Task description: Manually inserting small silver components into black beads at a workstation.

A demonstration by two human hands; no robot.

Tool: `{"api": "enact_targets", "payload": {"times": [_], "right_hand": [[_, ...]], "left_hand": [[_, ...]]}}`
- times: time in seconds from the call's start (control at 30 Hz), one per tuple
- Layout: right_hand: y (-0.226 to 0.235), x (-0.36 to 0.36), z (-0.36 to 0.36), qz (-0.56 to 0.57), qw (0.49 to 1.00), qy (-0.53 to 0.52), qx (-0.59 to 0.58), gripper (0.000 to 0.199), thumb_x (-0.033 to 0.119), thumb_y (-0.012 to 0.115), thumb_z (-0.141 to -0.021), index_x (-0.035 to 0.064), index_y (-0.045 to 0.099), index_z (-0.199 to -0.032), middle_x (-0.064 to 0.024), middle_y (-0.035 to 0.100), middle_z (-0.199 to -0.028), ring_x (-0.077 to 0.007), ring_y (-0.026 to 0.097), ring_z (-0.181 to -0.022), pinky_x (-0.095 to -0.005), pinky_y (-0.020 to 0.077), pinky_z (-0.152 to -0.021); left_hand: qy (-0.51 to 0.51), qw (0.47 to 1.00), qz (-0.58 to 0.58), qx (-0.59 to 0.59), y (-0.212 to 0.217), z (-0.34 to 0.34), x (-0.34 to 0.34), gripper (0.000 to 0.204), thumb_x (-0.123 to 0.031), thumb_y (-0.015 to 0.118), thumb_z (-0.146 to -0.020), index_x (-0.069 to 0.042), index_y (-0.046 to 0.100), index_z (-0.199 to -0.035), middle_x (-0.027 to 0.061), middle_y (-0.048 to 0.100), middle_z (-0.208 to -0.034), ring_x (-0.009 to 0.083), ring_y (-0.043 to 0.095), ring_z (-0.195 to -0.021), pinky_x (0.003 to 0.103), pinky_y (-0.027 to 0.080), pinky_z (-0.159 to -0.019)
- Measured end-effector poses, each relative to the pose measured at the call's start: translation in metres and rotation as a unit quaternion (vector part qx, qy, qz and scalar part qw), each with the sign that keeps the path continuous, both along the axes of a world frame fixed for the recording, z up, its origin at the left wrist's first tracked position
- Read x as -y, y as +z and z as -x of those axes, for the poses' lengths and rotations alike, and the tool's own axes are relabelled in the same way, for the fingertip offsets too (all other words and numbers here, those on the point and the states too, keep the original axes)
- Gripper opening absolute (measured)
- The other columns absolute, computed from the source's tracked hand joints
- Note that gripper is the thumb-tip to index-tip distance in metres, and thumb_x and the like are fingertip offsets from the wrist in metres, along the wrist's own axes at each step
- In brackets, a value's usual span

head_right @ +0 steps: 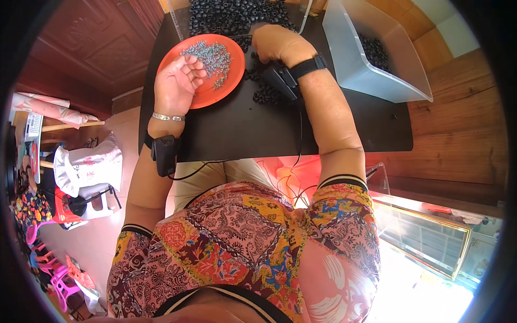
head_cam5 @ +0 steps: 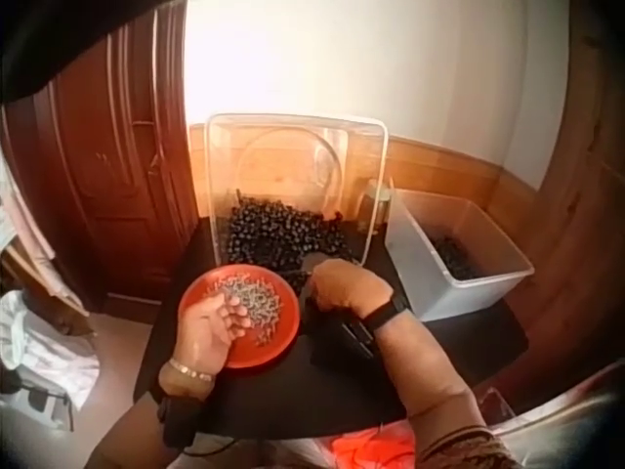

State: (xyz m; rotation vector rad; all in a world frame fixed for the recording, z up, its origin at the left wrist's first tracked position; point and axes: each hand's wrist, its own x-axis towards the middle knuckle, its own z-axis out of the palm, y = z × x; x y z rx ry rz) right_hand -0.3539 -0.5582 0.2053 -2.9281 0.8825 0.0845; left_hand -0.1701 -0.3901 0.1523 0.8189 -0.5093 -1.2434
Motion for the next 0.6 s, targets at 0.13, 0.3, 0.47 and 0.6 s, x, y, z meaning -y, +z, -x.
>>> {"api": "enact_targets", "payload": {"times": [0.13,0.3,0.47,0.6], "right_hand": [[0.015,-0.002,-0.005,-0.031,0.997,0.02,0.075,0.02,0.01,0.07,-0.066,0.0043,0.066,-0.085,-0.0106,0.065,-0.073,-0.0239,0.064,-0.073,-0.0329,0.0494,-0.067],[0.023,-0.038,-0.027,-0.36,0.859,0.136,0.338,0.024,0.001,0.07,-0.076,0.0044,0.063,-0.1,0.003,0.063,-0.084,-0.0076,0.057,-0.078,-0.0235,0.0468,-0.071],[0.008,-0.055,-0.04,-0.306,0.856,0.168,0.38,0.032,0.001,0.072,-0.074,0.0085,0.064,-0.104,0.0026,0.063,-0.09,-0.0069,0.057,-0.084,-0.0225,0.0462,-0.069],[0.006,-0.06,-0.042,-0.193,0.873,0.178,0.41,0.036,0.001,0.073,-0.072,0.011,0.064,-0.105,0.0028,0.062,-0.092,-0.0073,0.057,-0.085,-0.0208,0.0444,-0.065]], "left_hand": [[0.015,1.0,-0.011,0.002,0.002,0.003,0.0,0.02,-0.023,0.048,-0.09,-0.004,0.056,-0.09,0.0078,0.062,-0.081,0.0194,0.06,-0.071,0.029,0.046,-0.064],[-0.043,0.998,0.005,0.037,0.009,0.01,-0.002,0.024,-0.026,0.048,-0.089,-0.004,0.057,-0.094,0.0065,0.063,-0.082,0.0169,0.06,-0.069,0.027,0.045,-0.063],[-0.049,0.998,0.037,0.017,0.009,0.013,0.0,0.025,-0.026,0.046,-0.09,-0.005,0.055,-0.1,0.0045,0.062,-0.083,0.016,0.06,-0.071,0.026,0.045,-0.063],[-0.051,0.997,0.053,0.005,0.011,0.011,-0.003,0.028,-0.023,0.048,-0.089,-0.004,0.054,-0.108,0.0034,0.061,-0.084,0.016,0.06,-0.072,0.026,0.045,-0.064]]}}
